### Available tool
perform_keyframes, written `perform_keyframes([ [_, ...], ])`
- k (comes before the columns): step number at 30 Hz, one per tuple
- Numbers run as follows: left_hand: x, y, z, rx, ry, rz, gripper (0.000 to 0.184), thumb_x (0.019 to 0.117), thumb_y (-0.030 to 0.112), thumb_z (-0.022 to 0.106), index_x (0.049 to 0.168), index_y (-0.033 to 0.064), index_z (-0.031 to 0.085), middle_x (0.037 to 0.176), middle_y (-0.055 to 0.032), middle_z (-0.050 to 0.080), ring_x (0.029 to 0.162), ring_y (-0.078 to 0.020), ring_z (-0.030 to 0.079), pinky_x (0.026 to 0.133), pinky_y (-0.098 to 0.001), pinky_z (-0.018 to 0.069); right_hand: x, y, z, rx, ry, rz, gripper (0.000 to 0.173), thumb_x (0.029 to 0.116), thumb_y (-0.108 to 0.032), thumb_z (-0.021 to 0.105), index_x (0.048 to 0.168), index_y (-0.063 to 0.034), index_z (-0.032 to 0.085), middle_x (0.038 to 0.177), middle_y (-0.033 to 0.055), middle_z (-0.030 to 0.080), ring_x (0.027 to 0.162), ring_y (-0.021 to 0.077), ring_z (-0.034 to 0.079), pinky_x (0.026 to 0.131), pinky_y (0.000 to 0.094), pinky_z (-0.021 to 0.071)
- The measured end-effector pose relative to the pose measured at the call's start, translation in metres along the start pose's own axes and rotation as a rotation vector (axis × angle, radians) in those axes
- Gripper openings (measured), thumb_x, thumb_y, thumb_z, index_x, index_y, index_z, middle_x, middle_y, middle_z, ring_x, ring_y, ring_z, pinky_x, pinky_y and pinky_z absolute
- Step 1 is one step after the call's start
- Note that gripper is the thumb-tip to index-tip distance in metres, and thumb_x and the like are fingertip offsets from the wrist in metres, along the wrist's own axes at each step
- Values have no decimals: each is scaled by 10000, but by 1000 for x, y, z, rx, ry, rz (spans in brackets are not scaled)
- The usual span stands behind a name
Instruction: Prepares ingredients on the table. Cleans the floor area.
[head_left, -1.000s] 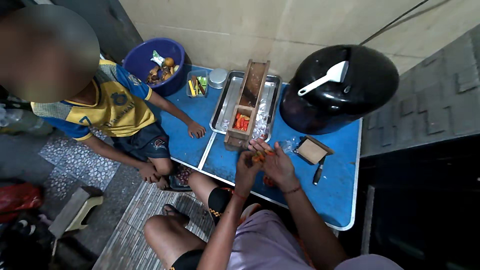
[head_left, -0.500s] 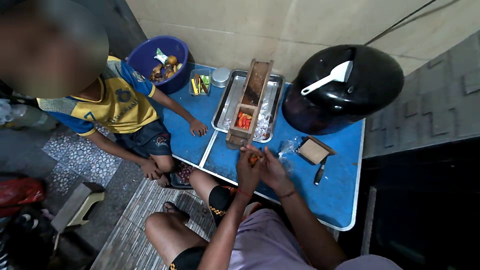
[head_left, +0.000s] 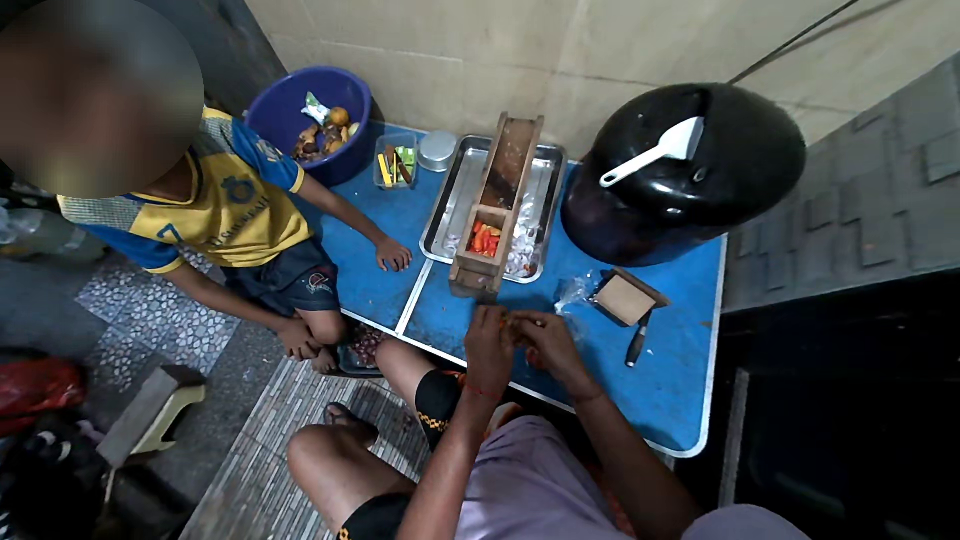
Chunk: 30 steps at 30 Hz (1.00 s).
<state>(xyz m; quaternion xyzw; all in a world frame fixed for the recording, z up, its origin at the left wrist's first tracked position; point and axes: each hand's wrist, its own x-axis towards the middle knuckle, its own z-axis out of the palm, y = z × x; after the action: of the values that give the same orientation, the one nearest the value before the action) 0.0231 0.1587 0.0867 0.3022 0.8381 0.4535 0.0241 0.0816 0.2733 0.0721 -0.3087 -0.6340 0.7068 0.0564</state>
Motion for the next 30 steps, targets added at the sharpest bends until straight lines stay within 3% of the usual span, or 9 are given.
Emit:
perform_keyframes([
  [6, -3, -6, 7, 55, 54, 91, 133, 878, -62, 662, 1000, -68, 716, 974, -213, 695, 864, -313, 716, 793, -404, 610, -5, -7, 0, -365, 36, -26, 191, 1004, -137, 634, 1101, -12, 741, 878, 67, 713, 710, 73, 641, 700, 265, 556],
  [11, -3, -8, 4, 10, 37, 45, 140, 883, -45, 666, 1011, -70, 717, 975, -211, 699, 833, -298, 716, 773, -405, 610, -7, -4, 1, -433, 47, -102, 201, 1005, -154, 626, 1090, -20, 750, 893, 79, 723, 730, 85, 645, 714, 279, 551],
  [19, 3, -1, -3, -159, 24, -166, 129, 906, 19, 704, 1011, -55, 712, 942, -182, 705, 821, -232, 695, 778, -367, 582, -3, -8, -3, -215, 13, -42, 187, 1032, -97, 579, 1058, 2, 735, 801, 15, 691, 648, 28, 614, 631, 204, 537],
  [23, 9, -4, -3, -259, -18, -315, 129, 912, 52, 724, 1013, -27, 708, 863, -124, 700, 738, -166, 669, 727, -335, 567, -1, -9, -6, -115, -11, -23, 201, 1042, -109, 567, 1036, -3, 738, 759, -14, 674, 614, 21, 592, 592, 188, 512],
  [30, 11, -3, 1, -325, -7, -354, 120, 910, 50, 731, 1002, -23, 702, 830, -99, 703, 706, -134, 672, 708, -308, 573, 3, -6, -9, 164, -35, 78, 212, 1039, -80, 535, 1015, 21, 719, 723, -22, 654, 572, 25, 559, 543, 180, 481],
])
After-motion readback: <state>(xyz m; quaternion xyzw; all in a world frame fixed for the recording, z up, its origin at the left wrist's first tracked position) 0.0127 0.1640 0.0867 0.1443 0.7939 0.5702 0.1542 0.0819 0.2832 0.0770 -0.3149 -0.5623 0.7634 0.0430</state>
